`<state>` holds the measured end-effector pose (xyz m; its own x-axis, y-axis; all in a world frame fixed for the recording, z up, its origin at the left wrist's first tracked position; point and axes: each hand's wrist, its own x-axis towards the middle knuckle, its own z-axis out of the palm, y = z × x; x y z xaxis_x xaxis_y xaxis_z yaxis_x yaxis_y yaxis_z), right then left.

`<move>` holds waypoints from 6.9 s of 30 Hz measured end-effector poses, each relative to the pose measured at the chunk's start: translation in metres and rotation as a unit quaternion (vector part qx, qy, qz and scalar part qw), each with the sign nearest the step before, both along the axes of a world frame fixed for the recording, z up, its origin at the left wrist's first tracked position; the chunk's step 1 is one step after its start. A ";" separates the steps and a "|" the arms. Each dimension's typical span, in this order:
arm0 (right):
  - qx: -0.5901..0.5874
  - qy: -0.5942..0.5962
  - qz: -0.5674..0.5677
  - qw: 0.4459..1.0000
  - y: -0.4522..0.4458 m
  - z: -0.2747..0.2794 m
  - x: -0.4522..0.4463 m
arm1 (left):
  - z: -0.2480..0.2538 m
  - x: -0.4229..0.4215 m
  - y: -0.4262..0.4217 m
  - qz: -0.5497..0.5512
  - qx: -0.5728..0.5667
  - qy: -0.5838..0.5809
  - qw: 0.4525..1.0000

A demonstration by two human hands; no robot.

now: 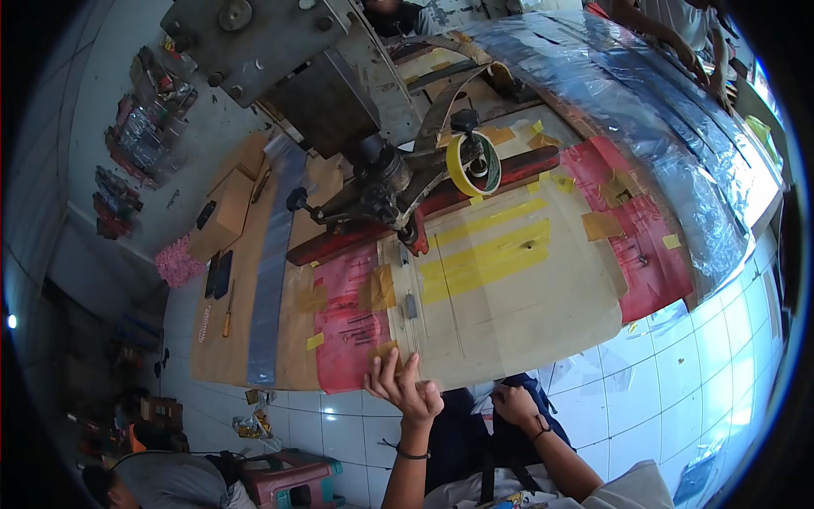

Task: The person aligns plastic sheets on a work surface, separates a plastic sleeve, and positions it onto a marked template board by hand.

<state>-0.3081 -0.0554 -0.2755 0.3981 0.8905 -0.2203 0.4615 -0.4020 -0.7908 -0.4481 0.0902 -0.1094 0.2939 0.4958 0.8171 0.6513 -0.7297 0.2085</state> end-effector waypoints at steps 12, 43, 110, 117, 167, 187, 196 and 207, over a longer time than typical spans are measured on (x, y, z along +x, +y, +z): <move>-0.026 -0.022 0.060 0.998 0.006 -0.034 -0.001 | 0.008 -0.005 -0.004 -0.022 -0.038 0.016 0.999; 0.047 -0.016 0.031 0.998 -0.008 -0.054 0.004 | 0.009 -0.001 -0.003 0.001 -0.002 0.038 0.999; 0.098 -0.114 0.029 0.988 0.044 -0.024 0.049 | -0.001 -0.006 0.001 -0.012 0.032 0.035 0.999; 0.101 -0.054 -0.012 0.993 0.050 -0.020 0.048 | -0.004 -0.011 -0.002 -0.015 0.027 0.039 0.999; 0.283 0.418 0.275 0.818 -0.070 0.193 0.026 | 0.049 -0.021 -0.078 -0.329 -0.595 -0.291 0.673; 0.303 0.540 0.442 0.649 -0.003 0.212 -0.017 | -0.040 -0.142 -0.069 -0.559 -0.763 -0.011 0.323; 0.272 0.377 0.315 0.828 -0.047 0.233 0.073 | 0.144 -0.192 0.022 -0.224 -0.528 -0.288 0.767; 0.223 0.255 0.005 0.941 -0.071 0.238 0.079 | 0.260 -0.100 0.075 -0.310 -0.441 -0.088 0.838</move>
<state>-0.2295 -0.1264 -0.0372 0.3329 0.9428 0.0159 -0.0220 0.0246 -0.9995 -0.5479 0.1650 0.1510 0.6321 0.7263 0.2702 0.1073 -0.4273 0.8977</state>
